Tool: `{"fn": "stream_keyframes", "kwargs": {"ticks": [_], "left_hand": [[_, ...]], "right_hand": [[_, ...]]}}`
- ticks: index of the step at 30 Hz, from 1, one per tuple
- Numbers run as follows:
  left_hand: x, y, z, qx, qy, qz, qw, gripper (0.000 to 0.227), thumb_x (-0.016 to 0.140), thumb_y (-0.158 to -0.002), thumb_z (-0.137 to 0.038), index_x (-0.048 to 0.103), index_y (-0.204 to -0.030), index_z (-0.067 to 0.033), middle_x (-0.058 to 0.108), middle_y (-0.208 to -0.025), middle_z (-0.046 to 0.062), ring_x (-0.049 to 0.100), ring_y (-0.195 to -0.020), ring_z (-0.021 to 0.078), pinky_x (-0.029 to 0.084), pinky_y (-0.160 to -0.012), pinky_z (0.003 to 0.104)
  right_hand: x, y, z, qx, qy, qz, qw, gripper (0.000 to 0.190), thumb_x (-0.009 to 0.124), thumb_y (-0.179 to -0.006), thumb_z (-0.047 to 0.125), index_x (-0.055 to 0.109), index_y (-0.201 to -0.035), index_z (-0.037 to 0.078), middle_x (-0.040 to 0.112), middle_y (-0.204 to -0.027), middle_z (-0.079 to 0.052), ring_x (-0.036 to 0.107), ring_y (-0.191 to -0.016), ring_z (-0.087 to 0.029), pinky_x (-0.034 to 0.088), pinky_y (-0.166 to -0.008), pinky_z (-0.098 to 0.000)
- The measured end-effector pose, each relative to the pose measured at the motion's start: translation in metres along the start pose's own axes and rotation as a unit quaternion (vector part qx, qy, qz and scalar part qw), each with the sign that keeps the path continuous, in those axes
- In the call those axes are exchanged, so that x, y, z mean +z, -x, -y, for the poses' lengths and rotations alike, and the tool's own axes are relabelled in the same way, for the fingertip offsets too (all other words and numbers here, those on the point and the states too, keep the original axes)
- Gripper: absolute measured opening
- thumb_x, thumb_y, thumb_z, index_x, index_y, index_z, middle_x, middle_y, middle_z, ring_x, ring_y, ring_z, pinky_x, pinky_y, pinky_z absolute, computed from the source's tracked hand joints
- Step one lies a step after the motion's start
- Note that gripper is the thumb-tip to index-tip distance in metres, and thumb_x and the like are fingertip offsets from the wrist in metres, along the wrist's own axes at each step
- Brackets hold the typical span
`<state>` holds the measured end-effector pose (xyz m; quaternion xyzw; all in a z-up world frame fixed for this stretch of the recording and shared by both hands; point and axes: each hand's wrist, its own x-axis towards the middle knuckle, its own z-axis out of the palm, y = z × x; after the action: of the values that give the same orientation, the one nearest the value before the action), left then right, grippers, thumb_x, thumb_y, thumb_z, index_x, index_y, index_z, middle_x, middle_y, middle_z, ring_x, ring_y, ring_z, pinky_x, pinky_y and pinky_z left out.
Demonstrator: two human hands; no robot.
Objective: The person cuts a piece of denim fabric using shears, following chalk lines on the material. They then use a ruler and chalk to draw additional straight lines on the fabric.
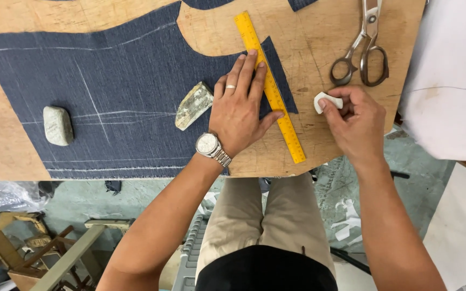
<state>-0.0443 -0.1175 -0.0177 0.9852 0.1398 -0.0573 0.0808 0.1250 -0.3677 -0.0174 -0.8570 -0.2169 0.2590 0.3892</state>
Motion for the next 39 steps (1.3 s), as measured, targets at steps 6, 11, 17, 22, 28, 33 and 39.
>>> {"fn": "stream_keyframes", "kwargs": {"ticks": [6,11,17,22,28,33,39], "left_hand": [[-0.003,-0.001,-0.002,-0.010,0.012,-0.002,1.000,0.124,0.090,-0.110,-0.093,0.054,-0.190,-0.0055,0.034,-0.202,0.021,0.045,-0.186,0.0404,0.051,-0.139,0.056],[-0.001,0.000,-0.003,-0.014,0.005,-0.006,1.000,0.127,0.096,-0.106,-0.095,0.056,-0.189,-0.0067,0.035,-0.202,0.019,0.046,-0.186,0.0388,0.052,-0.138,0.055],[-0.004,-0.001,-0.004,-0.018,-0.014,0.006,1.000,0.127,0.091,-0.109,-0.098,0.055,-0.191,-0.0078,0.036,-0.202,0.018,0.046,-0.185,0.0379,0.051,-0.140,0.055],[-0.004,-0.001,-0.005,-0.019,-0.001,-0.001,1.000,0.126,0.094,-0.107,-0.095,0.057,-0.189,-0.0071,0.036,-0.202,0.019,0.046,-0.185,0.0388,0.052,-0.138,0.056],[-0.003,-0.003,-0.009,-0.018,-0.005,-0.015,1.000,0.127,0.104,-0.100,-0.087,0.060,-0.187,-0.0045,0.040,-0.199,0.023,0.046,-0.184,0.0407,0.055,-0.137,0.057],[-0.009,-0.004,-0.013,-0.029,-0.001,-0.013,1.000,0.123,0.105,-0.098,-0.087,0.065,-0.183,-0.0071,0.044,-0.197,0.020,0.041,-0.184,0.0402,0.049,-0.140,0.066],[-0.012,-0.010,-0.012,-0.019,-0.024,-0.038,0.999,0.116,0.099,-0.107,-0.084,0.064,-0.185,-0.0060,0.041,-0.199,0.020,0.033,-0.187,0.0411,0.039,-0.142,0.081]], "right_hand": [[0.000,0.001,0.008,0.056,-0.015,0.003,0.998,0.019,0.095,-0.128,0.022,0.083,-0.135,0.010,0.072,-0.089,0.001,0.056,-0.070,-0.008,0.047,-0.063,-0.0297],[0.005,0.006,0.000,0.031,-0.094,-0.003,0.995,0.022,0.092,-0.130,0.014,0.083,-0.146,0.003,0.080,-0.103,-0.006,0.074,-0.081,-0.012,0.059,-0.072,-0.0266],[0.017,0.008,0.036,-0.084,-0.008,0.020,0.996,0.020,0.085,-0.130,0.011,0.084,-0.146,-0.001,0.083,-0.115,-0.011,0.066,-0.080,-0.016,0.056,-0.071,-0.0327],[0.036,-0.005,0.040,-0.157,0.045,0.019,0.986,0.017,0.086,-0.129,0.009,0.085,-0.143,-0.001,0.085,-0.107,-0.011,0.071,-0.078,-0.021,0.059,-0.071,-0.0392],[0.058,-0.029,0.059,-0.207,0.091,0.004,0.974,0.015,0.084,-0.125,0.004,0.083,-0.139,0.001,0.086,-0.114,-0.015,0.078,-0.088,-0.032,0.062,-0.080,-0.0476],[0.083,-0.088,0.077,-0.285,0.122,-0.030,0.950,0.011,0.082,-0.130,0.003,0.080,-0.141,0.000,0.085,-0.118,-0.017,0.080,-0.094,-0.036,0.062,-0.082,-0.0524],[0.042,-0.038,0.059,-0.271,0.158,0.025,0.949,0.015,0.076,-0.124,0.003,0.077,-0.139,0.001,0.082,-0.123,-0.022,0.078,-0.111,-0.047,0.060,-0.091,-0.0579]]}}
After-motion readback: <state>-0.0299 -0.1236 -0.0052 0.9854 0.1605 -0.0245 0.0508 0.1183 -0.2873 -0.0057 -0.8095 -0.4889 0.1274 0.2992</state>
